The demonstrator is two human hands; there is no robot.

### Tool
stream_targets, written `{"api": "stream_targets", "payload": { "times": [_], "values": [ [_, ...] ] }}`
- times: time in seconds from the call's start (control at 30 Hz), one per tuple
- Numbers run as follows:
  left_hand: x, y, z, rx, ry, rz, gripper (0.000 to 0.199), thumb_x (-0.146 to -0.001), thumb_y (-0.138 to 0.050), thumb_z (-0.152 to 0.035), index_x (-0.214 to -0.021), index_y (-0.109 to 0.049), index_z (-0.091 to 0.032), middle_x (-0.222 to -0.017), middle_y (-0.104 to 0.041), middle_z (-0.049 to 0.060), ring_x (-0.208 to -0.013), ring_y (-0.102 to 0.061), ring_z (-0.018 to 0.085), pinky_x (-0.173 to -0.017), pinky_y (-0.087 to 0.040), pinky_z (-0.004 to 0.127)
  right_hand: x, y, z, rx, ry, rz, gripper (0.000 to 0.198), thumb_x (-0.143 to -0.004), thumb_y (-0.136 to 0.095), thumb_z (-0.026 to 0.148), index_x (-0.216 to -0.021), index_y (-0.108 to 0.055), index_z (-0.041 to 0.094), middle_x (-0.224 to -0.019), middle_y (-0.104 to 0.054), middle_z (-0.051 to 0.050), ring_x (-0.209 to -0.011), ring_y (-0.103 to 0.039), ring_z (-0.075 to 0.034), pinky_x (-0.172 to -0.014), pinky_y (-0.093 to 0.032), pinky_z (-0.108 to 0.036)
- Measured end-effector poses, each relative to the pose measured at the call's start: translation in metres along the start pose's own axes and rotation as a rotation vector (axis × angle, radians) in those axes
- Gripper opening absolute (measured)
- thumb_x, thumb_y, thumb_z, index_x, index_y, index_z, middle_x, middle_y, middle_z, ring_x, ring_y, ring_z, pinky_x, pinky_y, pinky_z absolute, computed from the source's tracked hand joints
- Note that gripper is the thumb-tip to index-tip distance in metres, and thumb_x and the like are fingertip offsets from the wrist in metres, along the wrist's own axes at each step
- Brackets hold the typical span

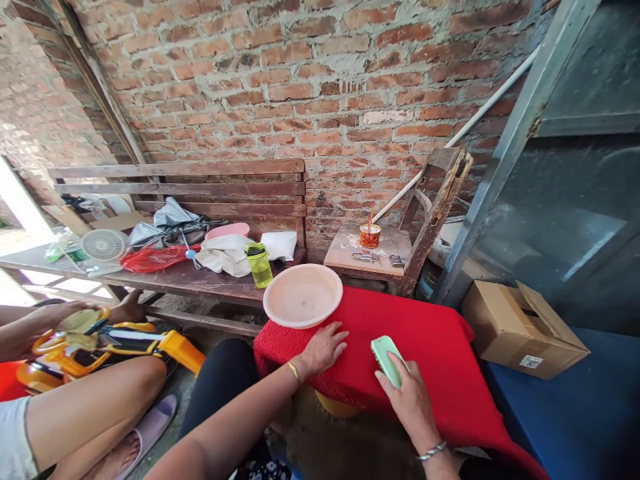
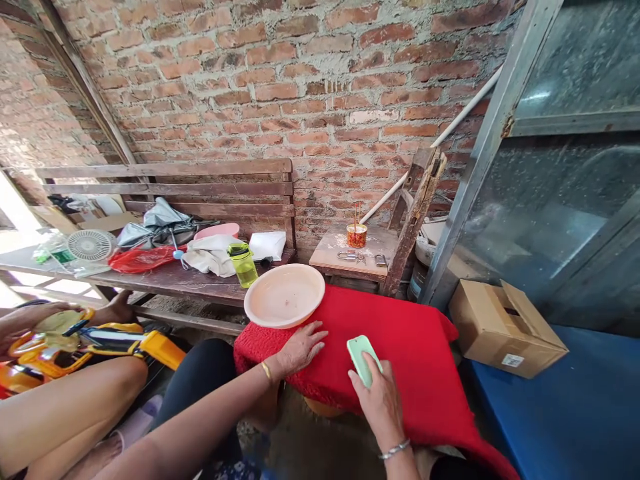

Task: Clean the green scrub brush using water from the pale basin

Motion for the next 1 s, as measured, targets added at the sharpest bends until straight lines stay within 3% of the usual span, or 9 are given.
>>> {"api": "stream_targets", "payload": {
  "times": [0.17, 0.33, 0.43, 0.53, 0.67, 0.77, 0.8, 0.87, 1.0],
  "values": [
    [0.0, -0.025, 0.011, -0.169, -0.018, 0.015, 0.046, -0.101, -0.048, -0.041, -0.145, -0.054, -0.029, -0.155, -0.046, 0.01, -0.145, -0.039, 0.03, -0.118, -0.034, 0.053, 0.002, -0.026, 0.04, 0.344, 0.14, 0.047, 0.041, -0.091, -0.061, 0.04, -0.129, -0.067, 0.028, -0.1, -0.062, -0.009, -0.092, -0.061, -0.025, -0.085, -0.05, -0.035],
    [0.001, -0.021, 0.007, -0.139, 0.002, 0.028, 0.045, -0.102, -0.047, -0.042, -0.145, -0.054, -0.03, -0.156, -0.046, 0.008, -0.145, -0.039, 0.028, -0.12, -0.032, 0.051, -0.003, -0.016, 0.034, 0.431, 0.095, 0.116, 0.042, -0.094, -0.054, 0.041, -0.132, -0.067, 0.029, -0.099, -0.062, -0.009, -0.091, -0.061, -0.024, -0.085, -0.048, -0.034],
    [0.0, -0.018, 0.006, -0.127, 0.016, 0.047, 0.045, -0.102, -0.048, -0.041, -0.144, -0.055, -0.029, -0.156, -0.046, 0.009, -0.146, -0.039, 0.029, -0.12, -0.032, 0.051, -0.005, 0.005, 0.0, 0.452, 0.031, 0.117, 0.047, -0.095, -0.048, 0.047, -0.133, -0.067, 0.026, -0.097, -0.063, -0.011, -0.088, -0.062, -0.026, -0.085, -0.049, -0.037],
    [0.0, -0.016, 0.005, -0.111, 0.017, 0.044, 0.044, -0.102, -0.048, -0.041, -0.143, -0.056, -0.029, -0.156, -0.046, 0.008, -0.145, -0.039, 0.029, -0.12, -0.032, 0.051, 0.001, 0.04, -0.056, 0.473, -0.112, 0.056, 0.054, -0.093, -0.043, 0.053, -0.134, -0.066, 0.025, -0.089, -0.063, -0.011, -0.083, -0.062, -0.027, -0.085, -0.05, -0.042],
    [0.0, -0.015, 0.004, -0.097, 0.01, 0.037, 0.044, -0.101, -0.049, -0.041, -0.142, -0.057, -0.028, -0.155, -0.047, 0.008, -0.145, -0.04, 0.03, -0.12, -0.032, 0.05, 0.022, 0.098, -0.137, 0.496, -0.43, -0.103, 0.071, -0.088, -0.036, 0.07, -0.135, -0.065, 0.025, -0.079, -0.06, -0.012, -0.079, -0.061, -0.033, -0.076, -0.051, -0.047],
    [-0.001, -0.014, 0.004, -0.089, 0.011, 0.032, 0.044, -0.101, -0.049, -0.042, -0.141, -0.058, -0.028, -0.154, -0.048, 0.008, -0.144, -0.041, 0.03, -0.12, -0.031, 0.049, 0.037, 0.128, -0.163, 0.489, -0.652, -0.239, 0.084, -0.084, -0.029, 0.08, -0.136, -0.063, 0.025, -0.088, -0.061, -0.017, -0.082, -0.06, -0.038, -0.068, -0.049, -0.05],
    [-0.001, -0.014, 0.004, -0.089, 0.012, 0.033, 0.044, -0.101, -0.049, -0.042, -0.141, -0.058, -0.028, -0.154, -0.048, 0.008, -0.144, -0.041, 0.03, -0.12, -0.031, 0.049, 0.036, 0.129, -0.158, 0.467, -0.639, -0.258, 0.085, -0.084, -0.028, 0.08, -0.137, -0.063, 0.023, -0.09, -0.061, -0.018, -0.086, -0.06, -0.039, -0.07, -0.049, -0.051],
    [-0.001, -0.014, 0.004, -0.094, 0.018, 0.04, 0.044, -0.101, -0.049, -0.042, -0.142, -0.058, -0.027, -0.155, -0.047, 0.009, -0.144, -0.041, 0.03, -0.119, -0.031, 0.049, 0.023, 0.116, -0.128, 0.395, -0.483, -0.244, 0.08, -0.087, -0.031, 0.072, -0.136, -0.062, 0.018, -0.091, -0.061, -0.019, -0.095, -0.059, -0.039, -0.079, -0.05, -0.05],
    [-0.002, -0.014, 0.004, -0.094, 0.028, 0.04, 0.044, -0.1, -0.051, -0.041, -0.141, -0.058, -0.027, -0.154, -0.048, 0.009, -0.144, -0.041, 0.03, -0.119, -0.032, 0.05, 0.002, 0.051, -0.032, 0.212, -0.083, -0.08, 0.059, -0.088, -0.044, 0.051, -0.131, -0.065, 0.017, -0.099, -0.062, -0.015, -0.099, -0.059, -0.031, -0.093, -0.049, -0.044]
  ]
}}
Point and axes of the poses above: each hand's wrist, its own x-axis away from the middle knuckle, its own y-axis out of the back of the hand, z = x × y, the point moved 9 cm from there along -x, towards the middle knuckle
